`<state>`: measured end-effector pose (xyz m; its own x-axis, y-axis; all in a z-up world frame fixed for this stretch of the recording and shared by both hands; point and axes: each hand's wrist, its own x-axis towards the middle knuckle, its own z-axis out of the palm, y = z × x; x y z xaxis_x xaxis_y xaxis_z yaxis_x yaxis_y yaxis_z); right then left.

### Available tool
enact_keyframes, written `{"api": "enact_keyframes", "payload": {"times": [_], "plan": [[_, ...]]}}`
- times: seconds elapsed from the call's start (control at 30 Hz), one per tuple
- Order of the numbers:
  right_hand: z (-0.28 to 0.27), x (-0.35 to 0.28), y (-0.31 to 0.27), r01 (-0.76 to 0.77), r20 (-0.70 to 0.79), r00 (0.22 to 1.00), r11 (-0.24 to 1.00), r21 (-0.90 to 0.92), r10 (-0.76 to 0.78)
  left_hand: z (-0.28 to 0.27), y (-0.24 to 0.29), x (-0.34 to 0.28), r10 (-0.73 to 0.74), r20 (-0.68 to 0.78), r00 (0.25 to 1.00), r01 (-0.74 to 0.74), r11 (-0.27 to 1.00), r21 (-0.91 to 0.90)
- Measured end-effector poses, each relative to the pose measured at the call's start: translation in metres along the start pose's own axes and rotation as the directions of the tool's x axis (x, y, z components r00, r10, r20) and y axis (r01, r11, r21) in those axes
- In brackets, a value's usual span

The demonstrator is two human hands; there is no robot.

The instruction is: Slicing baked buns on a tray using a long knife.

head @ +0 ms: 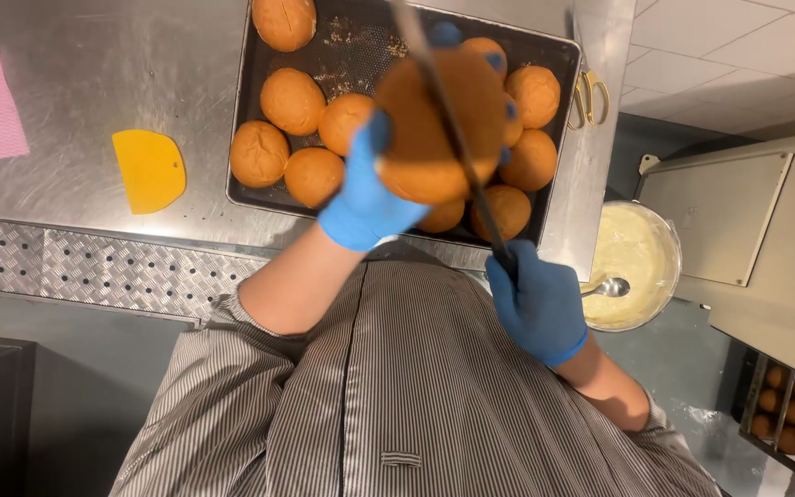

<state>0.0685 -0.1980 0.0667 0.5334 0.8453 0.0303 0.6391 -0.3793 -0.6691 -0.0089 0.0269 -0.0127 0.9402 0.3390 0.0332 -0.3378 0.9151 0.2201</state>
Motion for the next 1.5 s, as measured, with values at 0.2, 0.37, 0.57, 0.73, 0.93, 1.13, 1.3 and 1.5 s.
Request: {"api": "enact_keyframes", "payload": {"times": [0.2,0.37,0.57,0.73,0.93,1.13,1.3,1.5], "plan": [[0.008,-0.011,0.012,0.044,0.022,0.999,0.999,-0.022,-0.043,-0.085,-0.043,-0.014,-0.036,0.054,0.998,0.028,0.99,0.139],[0.007,-0.004,0.003,-0.028,-0.01,1.0,0.999,0.037,0.028,-0.156,-0.066,-0.013,-0.076,0.113,0.991,0.082,0.995,-0.049],[0.018,-0.02,0.019,0.0,0.029,1.0,0.999,-0.042,0.001,-0.023,-0.026,-0.011,-0.106,0.002,0.994,0.106,0.994,-0.003],[0.013,-0.001,0.001,-0.005,-0.014,1.0,1.0,-0.011,0.005,-0.019,-0.04,-0.013,-0.164,0.098,0.982,0.157,0.985,0.075],[0.021,-0.01,0.016,0.031,-0.025,0.999,0.997,-0.066,-0.033,0.006,-0.019,-0.018,-0.048,0.096,0.994,0.046,0.999,0.025],[0.0,-0.014,0.019,-0.244,0.229,0.958,0.906,0.346,0.171,-0.086,-0.027,-0.035,0.012,0.249,0.968,-0.015,1.0,0.01],[-0.018,-0.004,0.0,-0.009,0.093,0.996,1.0,-0.024,0.011,0.001,0.017,-0.008,-0.208,0.234,0.95,0.253,0.951,-0.179],[-0.022,-0.017,-0.005,-0.006,-0.006,1.0,0.994,-0.11,0.006,0.018,0.027,-0.009,-0.267,0.011,0.964,0.264,0.945,-0.196]]}}
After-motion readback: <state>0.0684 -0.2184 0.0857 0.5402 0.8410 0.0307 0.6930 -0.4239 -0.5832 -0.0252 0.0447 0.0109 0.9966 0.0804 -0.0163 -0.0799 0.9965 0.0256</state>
